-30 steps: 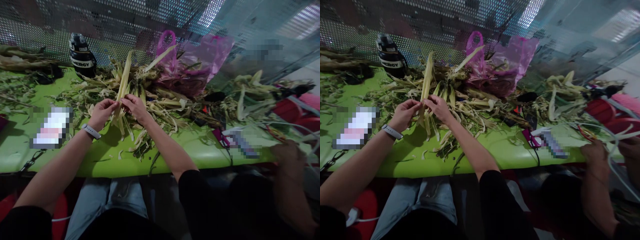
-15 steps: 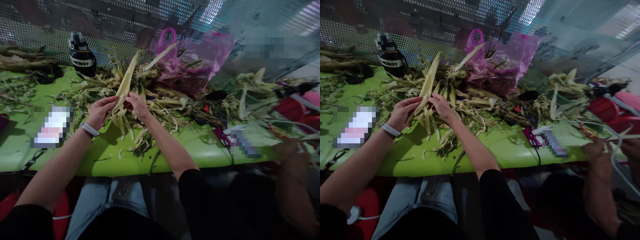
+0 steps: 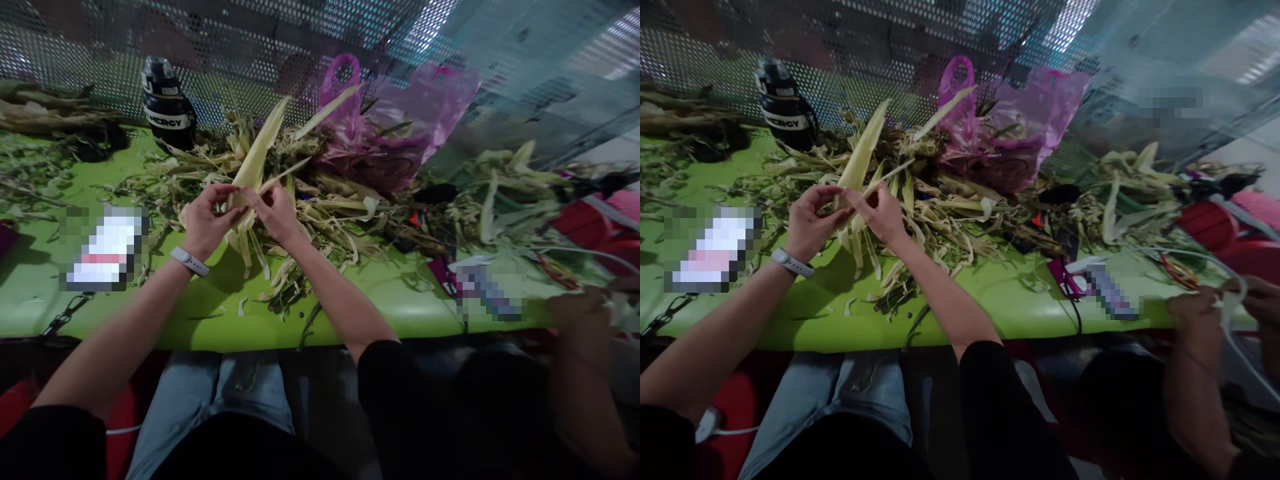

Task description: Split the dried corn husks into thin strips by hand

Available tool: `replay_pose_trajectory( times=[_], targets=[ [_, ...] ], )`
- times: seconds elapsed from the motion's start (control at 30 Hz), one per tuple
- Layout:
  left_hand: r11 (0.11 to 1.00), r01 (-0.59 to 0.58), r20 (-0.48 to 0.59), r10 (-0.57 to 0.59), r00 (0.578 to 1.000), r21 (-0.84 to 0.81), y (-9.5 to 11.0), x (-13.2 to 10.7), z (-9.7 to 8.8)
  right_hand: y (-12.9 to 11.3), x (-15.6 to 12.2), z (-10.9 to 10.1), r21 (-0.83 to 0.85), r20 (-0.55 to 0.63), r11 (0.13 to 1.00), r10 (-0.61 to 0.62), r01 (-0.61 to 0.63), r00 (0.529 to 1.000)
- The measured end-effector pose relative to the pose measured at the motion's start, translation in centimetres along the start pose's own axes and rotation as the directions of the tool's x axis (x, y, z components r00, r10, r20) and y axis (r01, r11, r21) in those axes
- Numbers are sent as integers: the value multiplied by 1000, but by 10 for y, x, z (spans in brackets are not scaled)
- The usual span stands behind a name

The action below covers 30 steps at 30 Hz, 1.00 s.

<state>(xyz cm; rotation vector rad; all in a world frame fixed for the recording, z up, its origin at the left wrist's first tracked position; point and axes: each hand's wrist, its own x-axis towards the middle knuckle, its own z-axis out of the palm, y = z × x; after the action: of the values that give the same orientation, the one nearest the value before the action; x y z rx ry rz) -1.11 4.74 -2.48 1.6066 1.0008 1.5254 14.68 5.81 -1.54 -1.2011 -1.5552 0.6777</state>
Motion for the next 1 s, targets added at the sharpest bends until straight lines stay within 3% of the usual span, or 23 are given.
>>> replay_pose_trajectory(
  times=[0.1, 0.17, 0.27, 0.37, 0.43, 0.53, 0.6, 0.67, 0.83, 1.0],
  targets=[
    [999, -36, -8, 36, 999, 9, -1, 0, 1, -2, -1, 2, -14, 85, 1000, 20, -19, 996],
    [998, -15, -77, 10, 997, -64, -4, 4, -1, 0, 1, 2, 16, 112, 1000, 22, -24, 993],
    [979, 53, -233, -99, 967, -197, -11, 14, -10, 8, 9, -4, 36, 20, 998, 44, -45, 999],
    [956, 120, -302, -201, 932, -267, -16, 21, -17, 17, 24, -21, 109, -126, 985, 151, -137, 980],
    [941, 143, -291, -237, 927, -308, -17, 21, -16, 19, 32, -34, 268, -194, 938, 276, -219, 941],
    [932, 150, -274, -246, 930, -329, -16, 16, -8, 14, 34, -39, 451, -61, 820, 423, -353, 904],
    [949, 149, -260, -223, 940, -277, -13, 12, -3, 6, 26, -30, 473, 43, 774, 457, -420, 889],
    [970, 143, -235, -188, 954, -196, -10, 8, 0, -3, 16, -16, 428, 107, 800, 417, -420, 903],
    [991, 131, -212, -136, 968, -37, -3, 2, 4, -9, 0, 7, 302, 139, 925, 197, -231, 971],
    [927, 283, -137, -323, 937, -245, 1, 1, 5, 0, 6, 4, 306, 177, 931, 150, -199, 973]
  ],
)
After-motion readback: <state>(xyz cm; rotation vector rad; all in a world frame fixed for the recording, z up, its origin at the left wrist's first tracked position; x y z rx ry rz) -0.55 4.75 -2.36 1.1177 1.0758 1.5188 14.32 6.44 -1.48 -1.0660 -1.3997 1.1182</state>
